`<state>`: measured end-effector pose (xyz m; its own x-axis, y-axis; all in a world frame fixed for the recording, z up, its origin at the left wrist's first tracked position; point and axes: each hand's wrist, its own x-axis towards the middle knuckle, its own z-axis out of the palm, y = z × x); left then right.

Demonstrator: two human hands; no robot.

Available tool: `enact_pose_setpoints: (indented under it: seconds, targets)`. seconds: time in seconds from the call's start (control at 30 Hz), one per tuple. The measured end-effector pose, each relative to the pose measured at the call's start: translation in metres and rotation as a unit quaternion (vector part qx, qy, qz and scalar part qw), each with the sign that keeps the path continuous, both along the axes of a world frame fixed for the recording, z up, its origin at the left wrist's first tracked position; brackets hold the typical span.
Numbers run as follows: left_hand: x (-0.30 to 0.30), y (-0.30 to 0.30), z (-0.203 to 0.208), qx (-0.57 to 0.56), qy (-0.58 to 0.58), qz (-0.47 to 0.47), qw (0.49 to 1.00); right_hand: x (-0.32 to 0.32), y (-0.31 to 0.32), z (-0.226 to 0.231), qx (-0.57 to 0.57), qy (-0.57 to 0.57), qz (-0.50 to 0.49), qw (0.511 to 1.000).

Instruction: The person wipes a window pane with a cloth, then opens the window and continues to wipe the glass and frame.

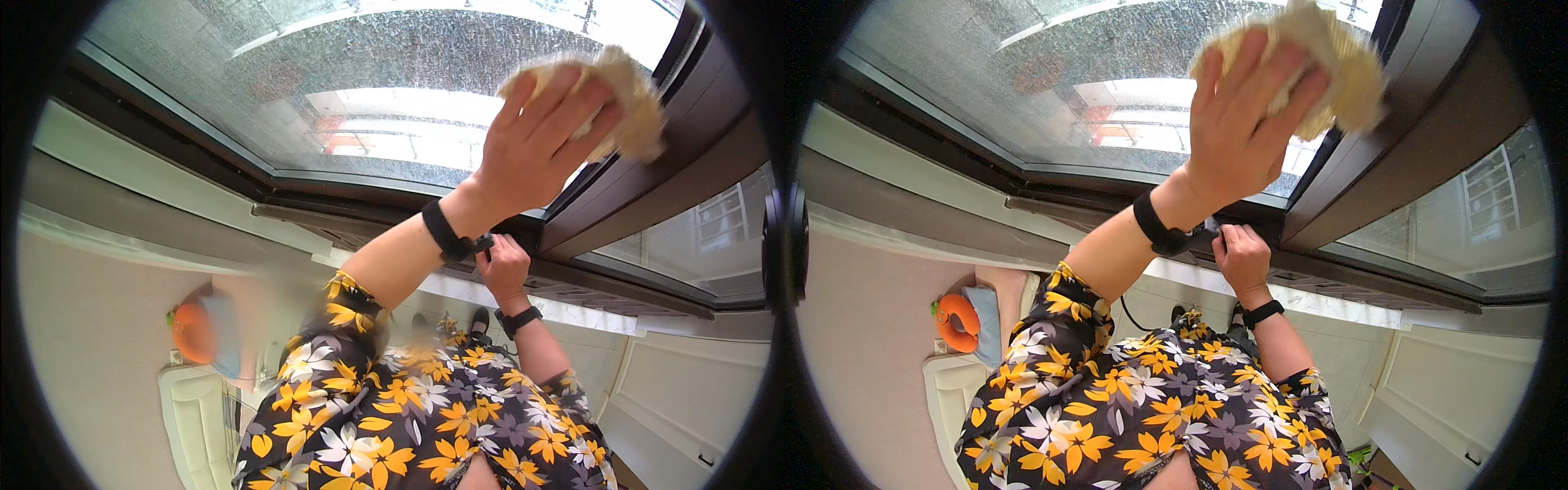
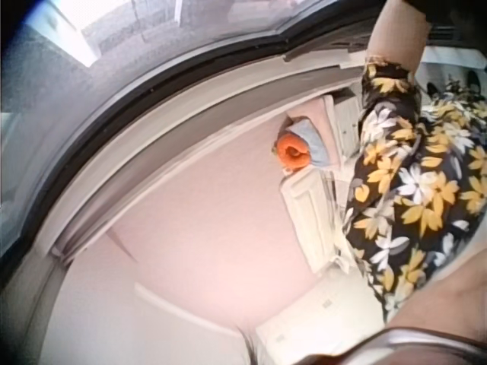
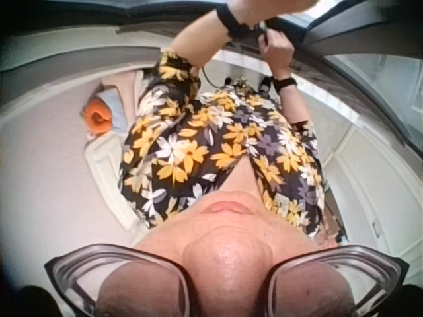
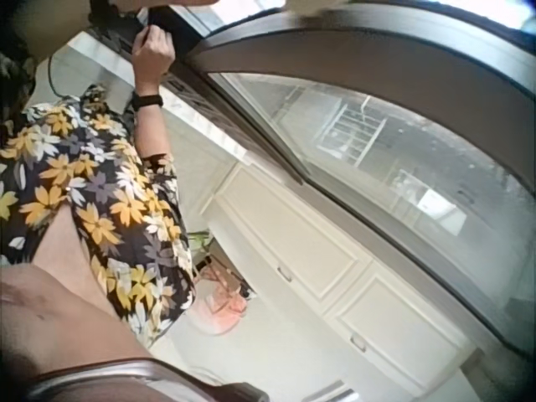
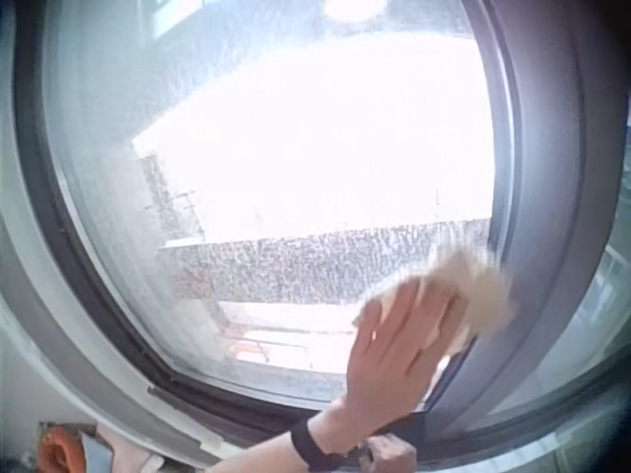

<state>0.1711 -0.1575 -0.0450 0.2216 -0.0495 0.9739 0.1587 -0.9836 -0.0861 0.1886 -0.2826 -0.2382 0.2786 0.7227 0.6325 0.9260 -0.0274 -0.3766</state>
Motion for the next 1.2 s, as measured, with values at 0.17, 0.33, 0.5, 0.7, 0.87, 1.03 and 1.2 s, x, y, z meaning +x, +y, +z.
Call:
enact_pose_setpoints:
  seconds: [0.17, 0.33, 0.5, 0.7, 0.87, 1.03, 1.2]
  targets:
    - [-0.037, 0.025, -0.043, -0.026, 0.041, 0.048, 0.998, -0.001, -0.002, 0.002, 0.005, 0.008, 0.006, 1.000]
    - [-0.039, 0.054, 0.018, 0.026, -0.080, 0.071, 0.994, 0.004, -0.002, -0.006, -0.006, -0.014, -0.007, 1.000]
    - [-0.020, 0.047, 0.092, 0.107, -0.132, 0.092, 0.981, -0.006, 0.005, 0.000, 0.012, -0.021, 0.009, 1.000]
    - [0.036, -0.021, 0.018, 0.026, -0.024, -0.058, 0.998, 0.009, -0.012, -0.003, -0.016, -0.038, -0.017, 0.999]
    - [0.010, -0.019, -0.067, -0.027, 0.071, -0.018, 0.997, 0.000, -0.004, -0.013, -0.025, 0.001, 0.013, 1.000]
    - [0.010, -0.015, -0.030, 0.017, 0.022, -0.022, 0.999, -0.003, -0.001, -0.007, 0.000, -0.008, 0.000, 1.000]
    - [0.045, 0.004, 0.065, 0.037, -0.149, -0.050, 0.987, 0.000, -0.006, -0.019, -0.054, -0.064, -0.043, 0.995]
